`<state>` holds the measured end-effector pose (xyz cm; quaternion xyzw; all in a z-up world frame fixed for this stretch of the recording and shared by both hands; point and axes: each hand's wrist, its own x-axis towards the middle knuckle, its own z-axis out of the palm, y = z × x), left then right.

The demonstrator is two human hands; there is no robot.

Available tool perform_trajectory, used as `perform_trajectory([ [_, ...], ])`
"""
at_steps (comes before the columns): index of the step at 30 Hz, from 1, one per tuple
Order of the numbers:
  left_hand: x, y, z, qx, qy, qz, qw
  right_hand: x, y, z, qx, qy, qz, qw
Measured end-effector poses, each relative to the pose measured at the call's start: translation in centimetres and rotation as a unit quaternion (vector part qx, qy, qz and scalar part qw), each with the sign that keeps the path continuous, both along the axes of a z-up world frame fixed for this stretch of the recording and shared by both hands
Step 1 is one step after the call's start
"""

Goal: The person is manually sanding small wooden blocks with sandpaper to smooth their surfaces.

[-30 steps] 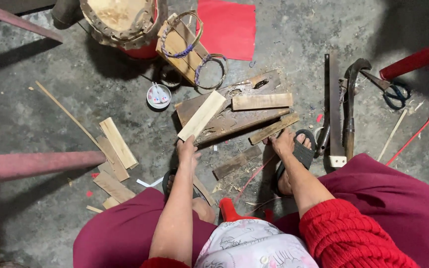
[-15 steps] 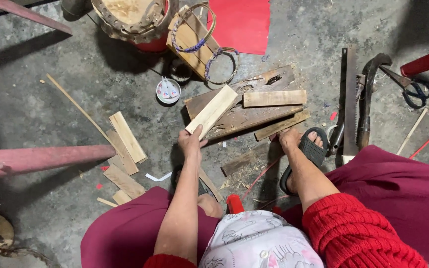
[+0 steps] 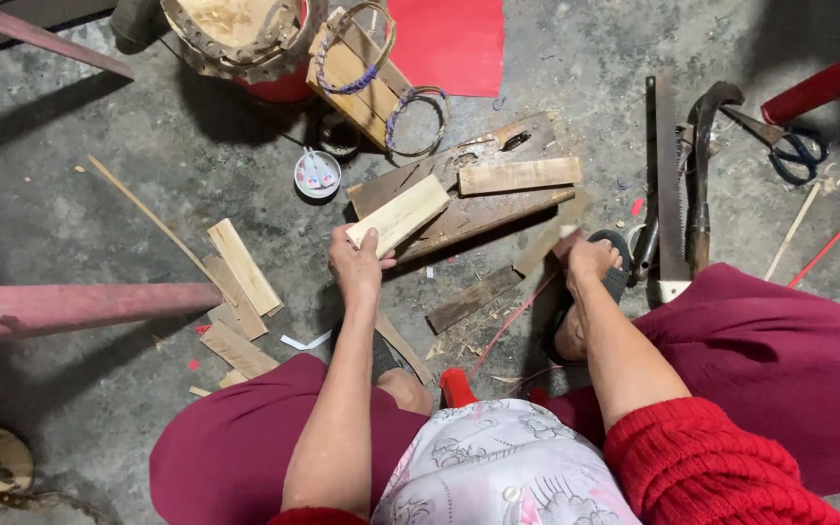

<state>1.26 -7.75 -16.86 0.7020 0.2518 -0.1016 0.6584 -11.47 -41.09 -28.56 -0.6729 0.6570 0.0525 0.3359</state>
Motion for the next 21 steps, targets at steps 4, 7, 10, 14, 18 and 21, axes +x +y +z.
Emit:
perform_trajectory([
  [4, -1.2, 0.4, 1.6, 0.019, -0.003, -0.013, 1.0, -1.6, -2.9, -10.5, -0.045, -0.011, 0.069, 0.997],
  [7, -1.6, 0.4, 1.7, 0.023, -0.005, -0.016, 1.0, 0.0, -1.1, -5.3, -0.167, -0.152, 0.05, 0.973],
  [10, -2.2, 0.5, 2.1, 0.03, 0.005, -0.038, 0.999, 2.9, 0.3, -4.1, -0.245, -0.291, 0.102, 0.919],
  [14, -2.8, 0.5, 1.7, 0.038, 0.014, -0.049, 0.998, 5.6, 5.8, 1.2, -0.232, -0.391, 0.202, 0.867],
  [18, -2.9, 0.2, 1.6, 0.05, 0.012, -0.046, 0.998, 8.0, 11.8, 3.9, -0.192, -0.473, 0.36, 0.781],
  [21, -2.9, 0.5, -1.9, 0.118, -0.007, -0.049, 0.992, 8.2, 14.1, 2.4, -0.233, -0.451, 0.494, 0.706],
])
